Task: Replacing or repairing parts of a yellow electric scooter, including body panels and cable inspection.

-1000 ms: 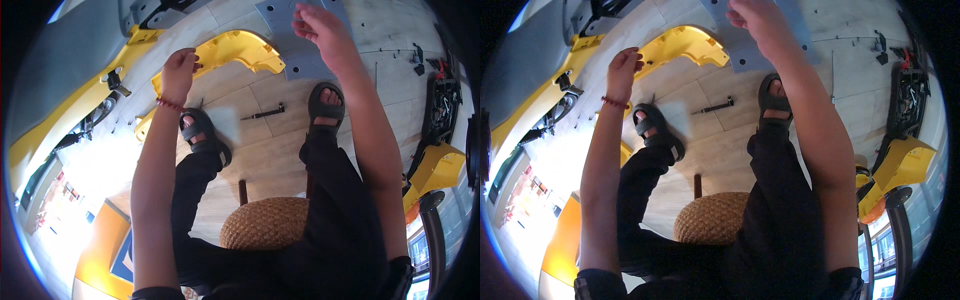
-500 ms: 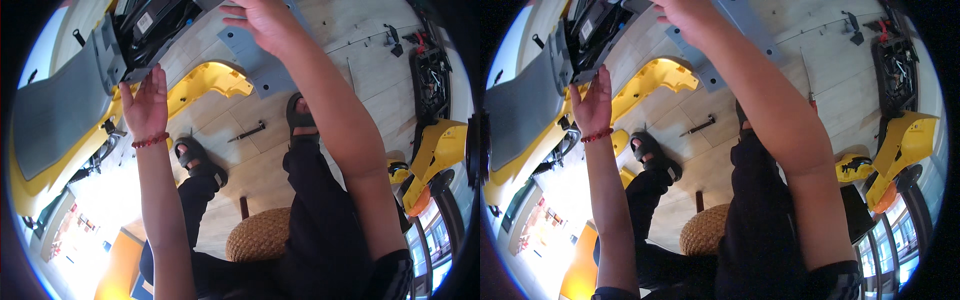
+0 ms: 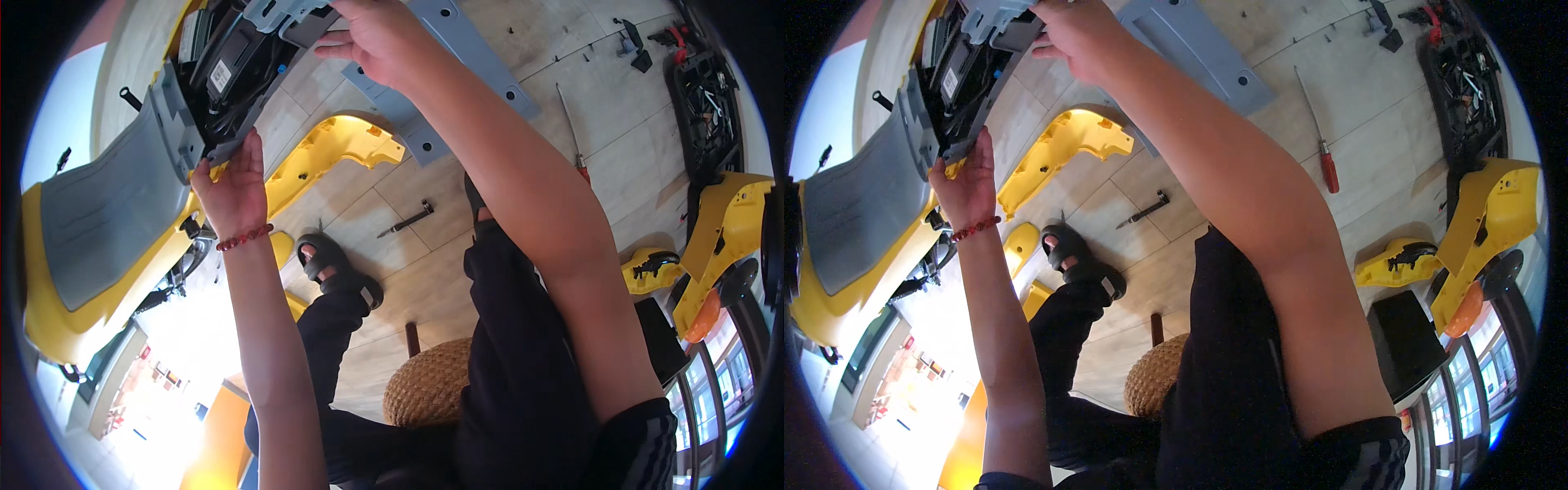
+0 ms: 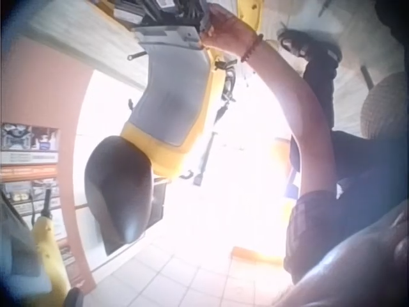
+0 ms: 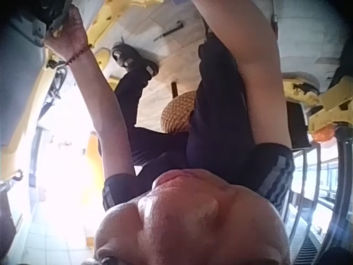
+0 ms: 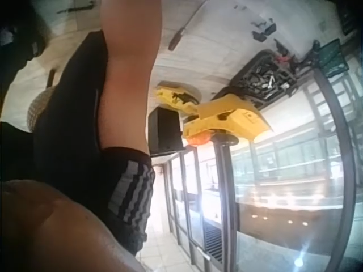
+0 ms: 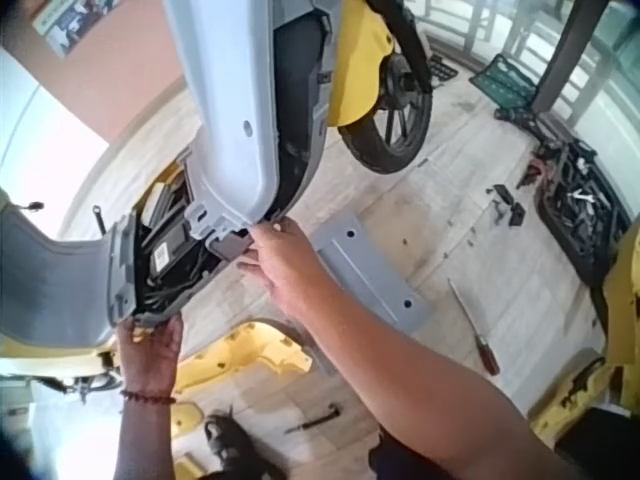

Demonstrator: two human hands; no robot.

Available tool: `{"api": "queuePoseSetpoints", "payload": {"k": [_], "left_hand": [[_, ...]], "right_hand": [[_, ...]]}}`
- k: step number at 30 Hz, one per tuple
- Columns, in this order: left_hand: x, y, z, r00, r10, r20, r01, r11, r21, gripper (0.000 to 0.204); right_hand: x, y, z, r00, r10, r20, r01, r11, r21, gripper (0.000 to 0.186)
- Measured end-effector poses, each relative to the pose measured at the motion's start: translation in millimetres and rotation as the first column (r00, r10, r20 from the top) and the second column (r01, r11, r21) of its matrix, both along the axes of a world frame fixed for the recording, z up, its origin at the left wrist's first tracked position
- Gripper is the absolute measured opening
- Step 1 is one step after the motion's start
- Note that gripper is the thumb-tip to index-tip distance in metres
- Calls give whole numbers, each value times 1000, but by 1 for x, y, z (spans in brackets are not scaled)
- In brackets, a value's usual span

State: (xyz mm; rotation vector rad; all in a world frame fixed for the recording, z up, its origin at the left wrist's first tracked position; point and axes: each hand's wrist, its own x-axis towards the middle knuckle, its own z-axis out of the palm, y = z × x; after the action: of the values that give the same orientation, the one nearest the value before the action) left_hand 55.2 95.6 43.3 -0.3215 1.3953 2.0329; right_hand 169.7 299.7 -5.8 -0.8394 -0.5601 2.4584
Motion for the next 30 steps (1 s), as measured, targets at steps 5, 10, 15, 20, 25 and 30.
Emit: {"api": "queuePoseSetpoints", "payload": {"k": [5, 10, 15, 20, 25, 30], "left_hand": [[4, 3, 1, 1000, 23, 19, -23, 1000, -6, 40], [2, -1, 1, 999, -26, 19, 26, 1000, -6, 42], [-4, -11, -3, 985, -158, 70, 143, 974, 178, 41], [-4, -14, -7, 994, -105, 39, 98, 984, 146, 40], [-7, -7, -5, 996, -2, 86, -7, 995, 99, 40], [-4, -6, -4, 998, -57, 29, 52, 988, 146, 41]], "right_hand": [[-11, 4, -13, 1000, -24, -15, 26, 991, 134, 38], [-7, 5, -12, 1000, 8, -27, -4, 988, 152, 38], [-3, 11, -5, 989, -34, 143, 17, 992, 123, 55], [-4, 23, -6, 994, -80, 70, 58, 960, 276, 47], [-5, 22, -11, 991, -116, 60, 103, 978, 182, 67], [-1, 18, -9, 992, -123, -9, 122, 972, 199, 67]]}}
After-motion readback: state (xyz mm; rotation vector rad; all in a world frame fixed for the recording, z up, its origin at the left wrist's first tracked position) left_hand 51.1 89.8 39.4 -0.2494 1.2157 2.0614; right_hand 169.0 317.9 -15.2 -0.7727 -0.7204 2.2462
